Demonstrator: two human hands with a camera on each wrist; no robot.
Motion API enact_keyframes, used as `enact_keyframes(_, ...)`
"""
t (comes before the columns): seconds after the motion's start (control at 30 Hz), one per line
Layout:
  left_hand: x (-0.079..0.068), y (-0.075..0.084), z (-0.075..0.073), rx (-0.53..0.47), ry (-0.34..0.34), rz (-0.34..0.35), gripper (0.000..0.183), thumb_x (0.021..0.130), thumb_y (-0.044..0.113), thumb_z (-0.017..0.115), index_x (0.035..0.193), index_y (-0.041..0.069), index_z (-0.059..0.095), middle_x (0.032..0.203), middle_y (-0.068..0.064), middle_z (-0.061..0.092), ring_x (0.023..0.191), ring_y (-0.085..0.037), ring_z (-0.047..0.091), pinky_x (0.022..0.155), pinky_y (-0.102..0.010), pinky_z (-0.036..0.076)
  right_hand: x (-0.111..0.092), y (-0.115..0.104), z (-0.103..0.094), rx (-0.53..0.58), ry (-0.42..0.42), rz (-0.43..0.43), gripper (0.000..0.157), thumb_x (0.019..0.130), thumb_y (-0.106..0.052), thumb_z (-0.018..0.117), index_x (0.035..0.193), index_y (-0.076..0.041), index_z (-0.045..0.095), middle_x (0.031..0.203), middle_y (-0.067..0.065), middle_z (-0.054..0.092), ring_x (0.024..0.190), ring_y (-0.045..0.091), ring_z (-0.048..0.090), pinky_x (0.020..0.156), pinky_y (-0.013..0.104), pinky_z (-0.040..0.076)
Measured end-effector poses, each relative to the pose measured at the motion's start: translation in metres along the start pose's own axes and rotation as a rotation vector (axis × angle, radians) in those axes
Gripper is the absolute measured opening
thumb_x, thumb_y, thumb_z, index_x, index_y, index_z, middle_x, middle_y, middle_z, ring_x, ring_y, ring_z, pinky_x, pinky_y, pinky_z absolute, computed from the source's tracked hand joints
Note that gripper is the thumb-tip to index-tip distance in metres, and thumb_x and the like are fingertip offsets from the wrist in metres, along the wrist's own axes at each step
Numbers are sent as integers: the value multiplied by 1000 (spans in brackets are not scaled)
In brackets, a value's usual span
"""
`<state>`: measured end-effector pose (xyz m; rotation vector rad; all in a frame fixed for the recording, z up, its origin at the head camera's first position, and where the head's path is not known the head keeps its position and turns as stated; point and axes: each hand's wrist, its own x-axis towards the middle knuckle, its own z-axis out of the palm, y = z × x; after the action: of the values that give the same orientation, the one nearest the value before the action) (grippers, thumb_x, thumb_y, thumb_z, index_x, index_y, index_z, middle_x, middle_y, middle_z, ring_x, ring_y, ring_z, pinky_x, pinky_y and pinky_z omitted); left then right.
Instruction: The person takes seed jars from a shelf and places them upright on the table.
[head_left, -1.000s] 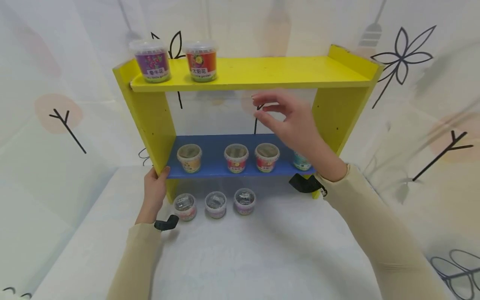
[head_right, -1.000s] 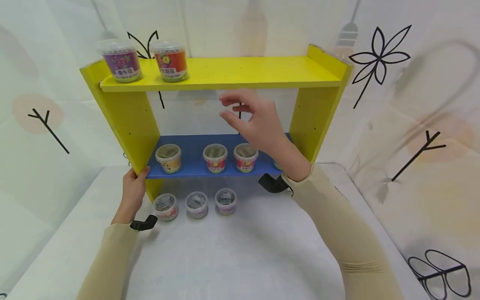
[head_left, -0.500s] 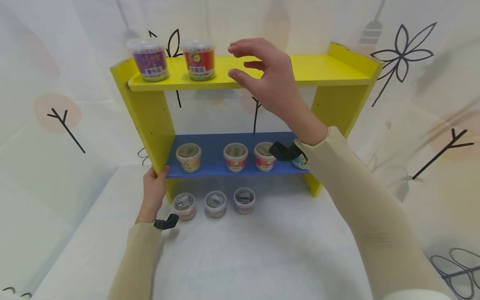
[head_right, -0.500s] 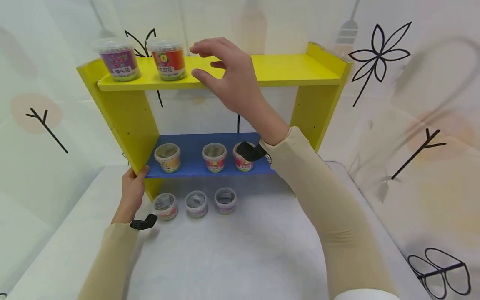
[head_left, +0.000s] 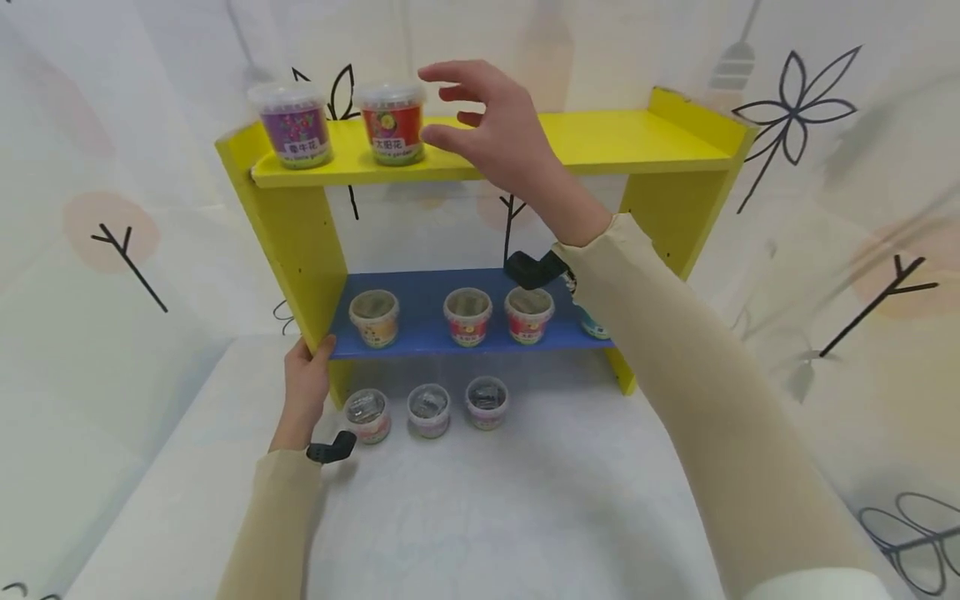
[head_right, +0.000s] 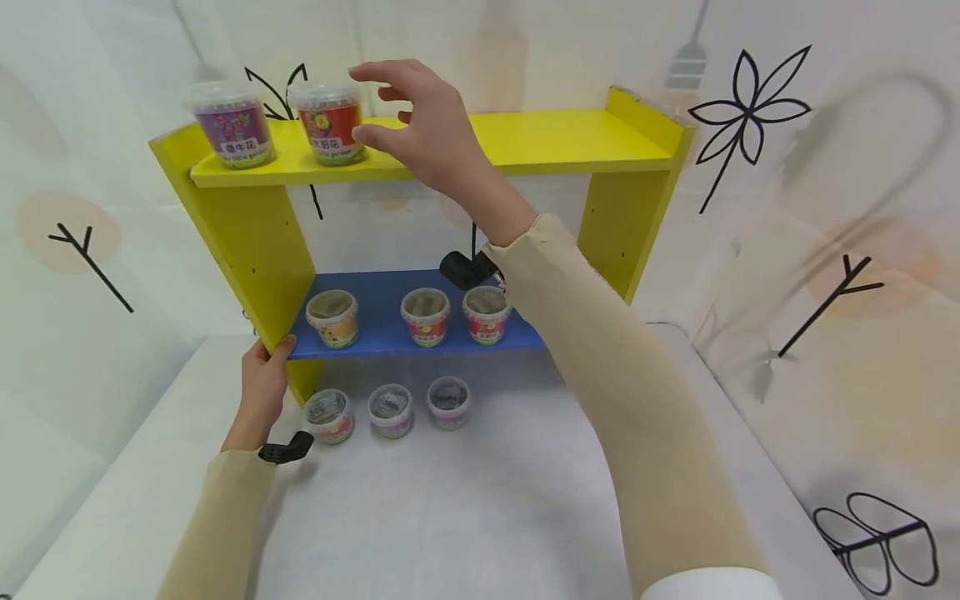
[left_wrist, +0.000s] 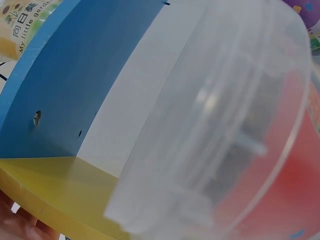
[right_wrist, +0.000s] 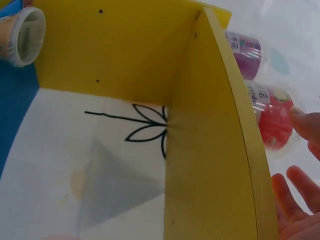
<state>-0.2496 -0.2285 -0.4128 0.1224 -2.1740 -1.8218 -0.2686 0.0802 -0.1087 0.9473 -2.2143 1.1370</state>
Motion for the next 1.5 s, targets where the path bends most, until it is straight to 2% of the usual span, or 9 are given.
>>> enact_keyframes(0.2,-2,-3,1,-11,20,-15,50,104,35,49,144,4,49,132,-17,57,123,-27,52,111,-50,37,11,-7,11,-74,-75,41,58,91,-27,74,144,-17,53,147,-4,45,128,9,46,104,17,38)
enact_keyframes(0.33,-1,-1,0,-6,16,-7,50,104,35,49,145,5,48,133,-16,57,124,-27,52,111,-48,37,14,-10,16,-99,-86,63,53,91,-28,73,141,-17,56,146,-4,45,128,10,47,103,17,40)
enact_keyframes(0.5,-2,0,0,-1,6,-9,49,105,34,48,145,6,47,135,-16,56,126,-27,52,111,-45,38,14,-11,18,-54,-55,89,48,92,-25,72,136,-12,57,141,0,49,127,12,51,101,17,43)
enact_keyframes(0.83,-5,2,0,11,-10,-10,50,105,35,48,148,9,46,139,-15,55,129,-29,50,112,-49,36,10,-12,20,106,13,169,44,90,-21,74,127,-10,54,138,2,53,122,14,58,99,19,45)
enact_keyframes(1.2,-5,2,0,10,-7,-7,50,105,36,49,148,11,45,139,-13,55,129,-29,50,112,-49,35,-1,-6,15,244,87,105,41,89,-14,76,124,-4,57,130,7,60,118,14,61,100,21,46)
enact_keyframes(1.5,-3,1,0,3,-6,-1,49,105,35,49,148,12,45,140,-12,54,130,-27,50,112,-47,36,-15,-8,1,287,125,68,38,89,-12,76,123,-4,60,129,6,61,117,15,61,101,25,47)
